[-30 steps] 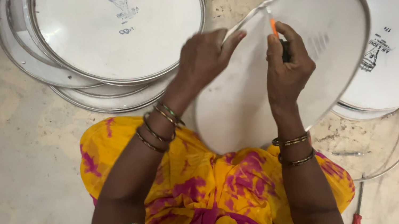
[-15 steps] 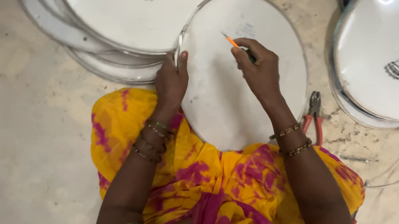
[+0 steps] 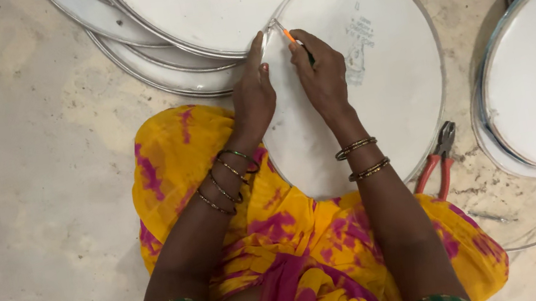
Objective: The person uses an orange handled tool to scrape material from the edge of a white drum head, then uses a pair of pliers to cut and remove a metal ring from the head, before repeating the scraping action and clearing debris from several heads.
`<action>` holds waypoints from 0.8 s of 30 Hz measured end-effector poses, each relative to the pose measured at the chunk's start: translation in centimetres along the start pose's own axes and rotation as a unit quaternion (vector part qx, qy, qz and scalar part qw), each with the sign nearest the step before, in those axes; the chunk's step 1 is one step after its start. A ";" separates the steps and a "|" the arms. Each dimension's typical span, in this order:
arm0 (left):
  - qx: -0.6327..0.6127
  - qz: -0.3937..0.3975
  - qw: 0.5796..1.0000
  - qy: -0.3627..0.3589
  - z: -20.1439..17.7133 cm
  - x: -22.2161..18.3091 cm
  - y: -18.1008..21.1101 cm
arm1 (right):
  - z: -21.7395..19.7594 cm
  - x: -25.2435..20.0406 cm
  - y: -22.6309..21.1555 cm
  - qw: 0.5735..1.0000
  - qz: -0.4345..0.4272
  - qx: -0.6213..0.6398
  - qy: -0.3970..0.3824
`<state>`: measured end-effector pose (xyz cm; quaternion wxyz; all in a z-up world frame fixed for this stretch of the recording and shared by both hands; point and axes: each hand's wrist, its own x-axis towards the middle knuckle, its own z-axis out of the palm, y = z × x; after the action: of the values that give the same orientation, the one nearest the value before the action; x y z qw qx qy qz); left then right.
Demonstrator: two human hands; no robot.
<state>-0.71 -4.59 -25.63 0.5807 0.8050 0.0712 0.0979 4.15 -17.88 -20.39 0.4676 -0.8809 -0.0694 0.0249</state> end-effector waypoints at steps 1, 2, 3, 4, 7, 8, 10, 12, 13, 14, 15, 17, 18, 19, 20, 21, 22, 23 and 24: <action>-0.001 -0.001 1.000 0.002 0.0 -0.1 0.0 | 0.4 -0.2 0.3 1.000 -0.013 -0.002 0.009; -0.003 -0.002 1.000 0.004 0.1 -0.2 0.0 | 0.6 -0.4 0.6 1.000 -0.025 -0.004 0.018; -0.004 -0.003 1.000 0.006 0.1 -0.2 -0.1 | 0.9 -0.5 0.9 0.999 -0.038 -0.006 0.027; -0.007 -0.014 1.000 0.003 0.2 -0.3 -0.1 | 1.1 -0.7 1.2 0.999 -0.036 -0.002 0.029; -0.009 -0.034 0.999 0.000 0.3 -0.2 0.0 | 1.3 -1.1 1.7 0.999 -0.029 0.014 0.034; -0.005 -0.034 0.999 0.003 0.3 -0.2 0.0 | 1.4 -1.1 1.8 0.999 -0.022 0.025 0.032; -0.002 -0.030 1.000 0.006 0.3 -0.4 0.0 | 1.5 -1.5 2.1 0.999 -0.014 0.032 0.032; -0.006 -0.021 1.000 0.010 0.3 -0.5 0.0 | 1.6 -1.4 2.2 0.999 -0.015 0.027 0.034; -0.005 -0.022 1.000 0.009 0.3 -0.5 0.1 | 1.6 -1.4 2.4 0.999 -0.023 0.027 0.036; -0.004 -0.024 1.000 0.007 0.3 -0.5 0.1 | 1.7 -1.3 2.4 0.999 -0.031 0.026 0.037; -0.003 -0.025 1.000 0.006 0.3 -0.4 0.0 | 1.8 -1.3 2.5 0.998 -0.038 0.026 0.038; -0.001 -0.031 0.999 0.005 0.4 -0.4 0.0 | 1.9 -1.1 2.7 0.999 -0.031 0.016 0.039; 0.000 -0.034 0.999 0.005 0.4 -0.3 -0.1 | 1.9 -1.0 2.8 0.999 -0.028 0.010 0.040; 0.004 -0.035 0.999 0.005 0.4 -0.4 -0.1 | 1.9 -1.1 2.9 0.998 -0.040 0.005 0.045; 0.008 -0.036 0.999 0.005 0.5 -0.5 -0.1 | 1.9 -1.1 2.9 0.997 -0.052 -0.001 0.051; 0.013 -0.036 0.999 0.005 0.5 -0.5 -0.2 | 2.0 -1.1 3.0 0.996 -0.064 -0.006 0.057; 0.014 -0.038 0.999 0.006 0.5 -0.5 -0.3 | 2.1 -1.2 3.0 0.996 -0.066 -0.003 0.056; 0.015 -0.039 0.999 0.007 0.5 -0.5 -0.4 | 2.0 -1.1 3.0 0.996 -0.068 0.000 0.055; 0.016 -0.040 0.999 0.008 0.6 -0.5 -0.5 | 2.0 -1.2 2.9 0.996 -0.071 0.003 0.055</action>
<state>-1.08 -5.07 -26.33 0.5707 0.8100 0.1092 0.0797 3.08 -18.01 -23.98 0.4736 -0.8725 -0.1057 -0.0564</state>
